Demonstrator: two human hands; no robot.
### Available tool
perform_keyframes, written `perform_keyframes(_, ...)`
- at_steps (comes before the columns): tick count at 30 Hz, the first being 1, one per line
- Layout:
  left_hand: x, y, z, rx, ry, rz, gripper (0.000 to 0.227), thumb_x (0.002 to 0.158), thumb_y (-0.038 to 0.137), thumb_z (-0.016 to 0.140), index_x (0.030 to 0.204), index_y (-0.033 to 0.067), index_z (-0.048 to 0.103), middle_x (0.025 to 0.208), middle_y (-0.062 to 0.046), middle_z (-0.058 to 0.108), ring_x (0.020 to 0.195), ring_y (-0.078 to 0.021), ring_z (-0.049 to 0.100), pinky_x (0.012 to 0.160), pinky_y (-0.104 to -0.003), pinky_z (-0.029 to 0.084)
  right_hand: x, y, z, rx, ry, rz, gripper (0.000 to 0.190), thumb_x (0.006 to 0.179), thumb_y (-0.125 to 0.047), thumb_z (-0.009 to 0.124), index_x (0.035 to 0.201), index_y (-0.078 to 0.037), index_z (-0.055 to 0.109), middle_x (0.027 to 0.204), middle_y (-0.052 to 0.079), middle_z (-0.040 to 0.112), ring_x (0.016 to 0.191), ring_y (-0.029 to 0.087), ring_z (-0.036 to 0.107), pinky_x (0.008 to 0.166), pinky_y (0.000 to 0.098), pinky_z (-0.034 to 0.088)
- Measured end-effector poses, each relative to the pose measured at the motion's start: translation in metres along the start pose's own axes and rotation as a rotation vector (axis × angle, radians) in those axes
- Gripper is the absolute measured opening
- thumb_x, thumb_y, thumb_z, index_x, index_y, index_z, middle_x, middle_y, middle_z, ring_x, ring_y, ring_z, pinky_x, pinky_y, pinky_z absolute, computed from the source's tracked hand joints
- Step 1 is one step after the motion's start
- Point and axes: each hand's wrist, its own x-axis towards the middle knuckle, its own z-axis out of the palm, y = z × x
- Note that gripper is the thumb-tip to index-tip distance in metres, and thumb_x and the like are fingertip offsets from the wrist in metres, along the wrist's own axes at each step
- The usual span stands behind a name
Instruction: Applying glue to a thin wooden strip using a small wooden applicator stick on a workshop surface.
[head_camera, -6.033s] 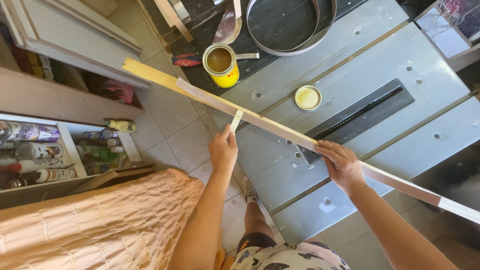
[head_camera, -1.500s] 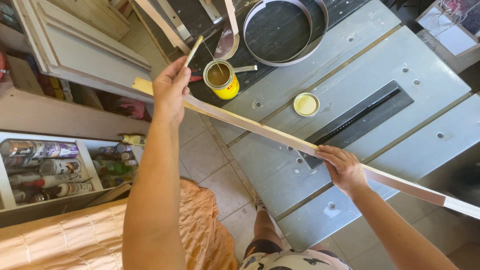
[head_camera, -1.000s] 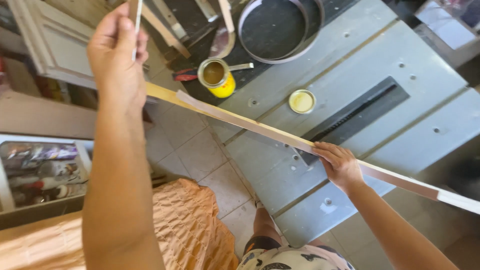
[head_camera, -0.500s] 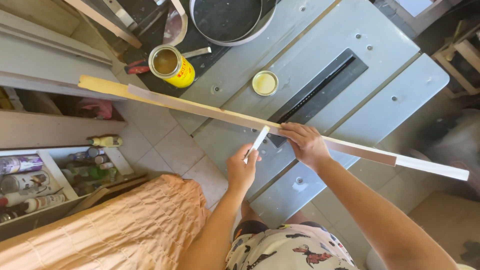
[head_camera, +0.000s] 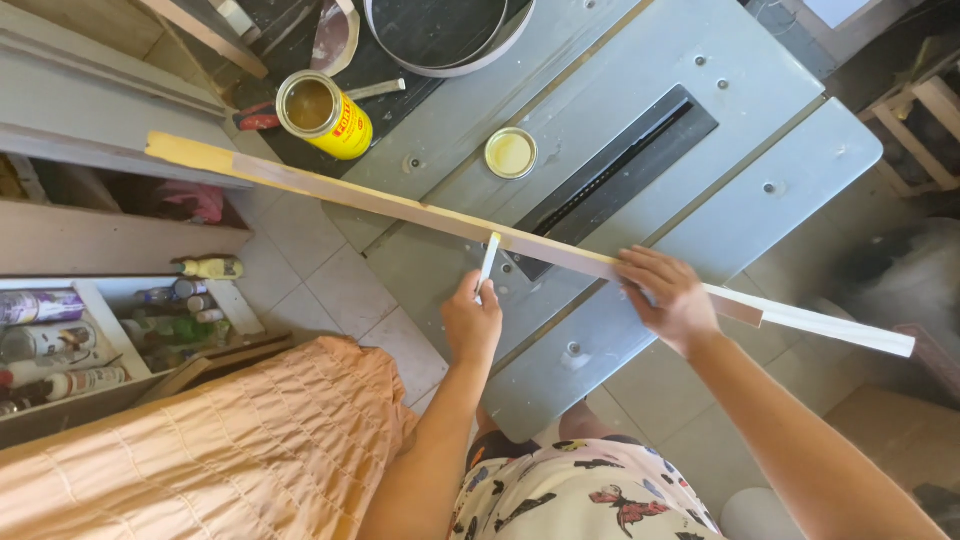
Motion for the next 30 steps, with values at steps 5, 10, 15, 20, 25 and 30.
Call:
perform_keyframes(5, -0.024, 0.008, 0.031, 0.042, 0.023, 0.159, 0.013, 0.092, 0.014, 0.068, 0.1, 0.0165, 0.078, 0.074, -0.013, 0.077, 0.072, -0.0362, 0.078, 0.067, -0.047, 0.062, -0.025, 0.015, -0.008, -0.026, 0.026, 0.039, 0.028, 0.091, -0.011, 0.08, 0.118, -0.015, 0.081, 0.122, 0.006, 0.08, 0.116, 0.029, 0.075, 0.093, 0.0398, 0.059)
perform_keyframes(10, -0.052, 0.021, 0.063, 0.061, -0.013, 0.347, 0.016, 0.091, 0.011, 0.068, 0.1, 0.0157, 0.08, 0.075, -0.008, 0.078, 0.07, -0.0298, 0.079, 0.064, -0.038, 0.063, -0.027, 0.018, -0.005, -0.023, 0.067, 0.039, 0.023, 0.093, -0.012, 0.079, 0.116, -0.016, 0.081, 0.118, 0.005, 0.08, 0.111, 0.027, 0.076, 0.09, 0.0387, 0.06)
perform_keyframes(15, -0.04, 0.023, 0.031, 0.138, 0.054, 0.272, 0.014, 0.091, 0.009, 0.068, 0.101, 0.0135, 0.077, 0.078, -0.01, 0.079, 0.071, -0.0316, 0.079, 0.064, -0.042, 0.062, -0.024, 0.01, -0.01, -0.022, 0.065, 0.076, 0.019, 0.094, -0.014, 0.079, 0.113, -0.016, 0.082, 0.116, 0.004, 0.081, 0.108, 0.026, 0.078, 0.088, 0.0373, 0.06)
perform_keyframes(20, -0.03, 0.019, 0.03, 0.184, 0.081, 0.232, 0.016, 0.092, 0.01, 0.067, 0.103, 0.0143, 0.078, 0.081, -0.01, 0.079, 0.072, -0.0316, 0.078, 0.066, -0.042, 0.062, -0.021, 0.013, -0.008, -0.02, 0.062, 0.057, 0.021, 0.094, -0.012, 0.08, 0.115, -0.014, 0.081, 0.115, 0.005, 0.08, 0.107, 0.026, 0.077, 0.087, 0.0375, 0.06)
perform_keyframes(25, -0.061, 0.026, 0.055, 0.159, -0.093, 0.421, 0.017, 0.091, 0.011, 0.069, 0.104, 0.0174, 0.075, 0.079, -0.003, 0.077, 0.069, -0.0244, 0.077, 0.061, -0.035, 0.062, -0.022, 0.009, -0.009, -0.011, 0.058, 0.063, 0.021, 0.092, -0.009, 0.08, 0.113, -0.012, 0.081, 0.116, 0.008, 0.08, 0.109, 0.029, 0.077, 0.089, 0.0393, 0.06)
perform_keyframes(30, -0.033, 0.018, 0.021, 0.148, -0.029, 0.365, 0.018, 0.096, 0.012, 0.064, 0.111, 0.0163, 0.074, 0.084, -0.001, 0.075, 0.07, -0.0225, 0.076, 0.063, -0.033, 0.062, -0.017, 0.007, -0.01, 0.017, 0.032, 0.111, 0.024, 0.09, -0.009, 0.081, 0.114, -0.013, 0.082, 0.117, 0.007, 0.081, 0.111, 0.029, 0.076, 0.091, 0.0395, 0.06)
